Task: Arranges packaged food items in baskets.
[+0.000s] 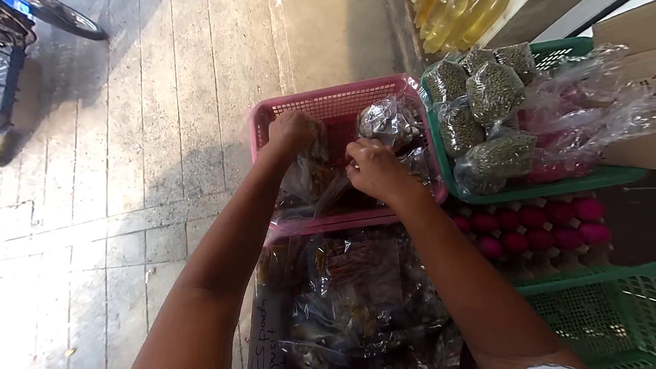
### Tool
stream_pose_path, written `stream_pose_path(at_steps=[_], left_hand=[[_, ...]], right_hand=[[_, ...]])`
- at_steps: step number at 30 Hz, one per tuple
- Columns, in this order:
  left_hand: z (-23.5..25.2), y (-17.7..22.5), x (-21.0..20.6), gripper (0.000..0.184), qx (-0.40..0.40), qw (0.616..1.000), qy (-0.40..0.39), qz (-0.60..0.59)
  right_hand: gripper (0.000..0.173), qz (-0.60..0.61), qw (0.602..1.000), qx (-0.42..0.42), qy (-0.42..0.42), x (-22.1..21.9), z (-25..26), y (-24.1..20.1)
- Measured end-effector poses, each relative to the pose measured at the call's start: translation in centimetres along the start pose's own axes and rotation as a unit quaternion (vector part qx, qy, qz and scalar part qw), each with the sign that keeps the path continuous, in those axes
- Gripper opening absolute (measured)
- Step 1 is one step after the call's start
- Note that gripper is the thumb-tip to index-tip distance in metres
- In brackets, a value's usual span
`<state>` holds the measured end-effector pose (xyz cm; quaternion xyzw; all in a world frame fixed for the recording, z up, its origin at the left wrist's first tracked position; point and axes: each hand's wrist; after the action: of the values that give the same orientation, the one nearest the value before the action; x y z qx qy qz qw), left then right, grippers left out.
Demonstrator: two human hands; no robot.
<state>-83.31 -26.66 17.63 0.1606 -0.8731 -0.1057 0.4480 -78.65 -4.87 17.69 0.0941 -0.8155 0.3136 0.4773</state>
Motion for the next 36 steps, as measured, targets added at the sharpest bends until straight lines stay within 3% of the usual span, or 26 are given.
stream_pose_path(at_steps=[3,5,8,14,16,18,22,24,27,29,31,33,36], left_hand=[[0.5,1.0,-0.4,0.023,-0.100,0.993,0.034,-0.047],[-0.4,2.8,0.5,0.024,-0.132,0.989,0.012,-0.070],[-0.7,5.1,2.2,0.027,-0.111,0.991,-0.038,-0.068],[2.5,9.3,3.7,0.018,-0.013,0.987,-0.136,0.084],[4.3,10.2,3.9,0.021,0.032,0.992,-0.122,-0.017],[5.9,10.0,3.4,0.028,0.041,0.977,-0.084,-0.190],[4.2,8.7,-0.3,0.071,-0.027,0.926,0.018,-0.376],[2.5,7.7,-2.5,0.073,-0.057,0.882,0.030,-0.467],[0.6,7.6,-4.5,0.072,-0.035,0.827,-0.025,-0.561],[0.7,8.0,-5.0,0.065,-0.047,0.815,-0.051,-0.576],[1.8,8.2,-5.7,0.067,-0.072,0.831,-0.066,-0.548],[2.7,8.5,-6.2,0.070,-0.069,0.863,-0.058,-0.496],[3.1,9.1,-6.2,0.067,-0.047,0.897,-0.045,-0.438]], right_hand=[[0.020,-0.024,1.000,0.020,0.001,-1.1,-1.2,0.9],[0.019,-0.032,0.999,0.028,-0.004,-1.4,-1.6,1.3],[0.020,-0.026,0.999,0.026,-0.016,-1.3,-1.5,1.3],[0.019,-0.019,0.999,0.031,-0.004,-1.6,-1.4,1.4],[0.020,0.000,0.999,0.037,0.025,-1.8,-1.1,1.7],[0.023,0.030,0.999,0.020,0.031,-1.6,-0.7,1.9],[0.036,0.070,0.997,-0.037,0.017,-0.2,-0.2,2.1],[0.036,0.092,0.994,-0.041,0.040,0.0,0.1,2.5],[0.035,0.098,0.987,-0.069,0.106,0.6,-0.5,2.4],[0.033,0.053,0.981,-0.131,0.131,1.4,-1.2,2.2],[0.027,-0.006,0.975,-0.204,0.082,2.5,-2.1,1.9],[0.019,-0.069,0.963,-0.260,-0.021,3.6,-2.5,1.3],[0.021,-0.117,0.942,-0.275,-0.151,4.0,-1.6,1.2]])
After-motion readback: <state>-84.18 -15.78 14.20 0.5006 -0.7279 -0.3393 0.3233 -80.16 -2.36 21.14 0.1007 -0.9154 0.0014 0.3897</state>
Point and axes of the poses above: each hand's wrist, its own z-axis towards the middle knuckle, its own x-axis out of the back of the hand, y = z × x, and after that the axes turned 13 degrees about -y, right-handed
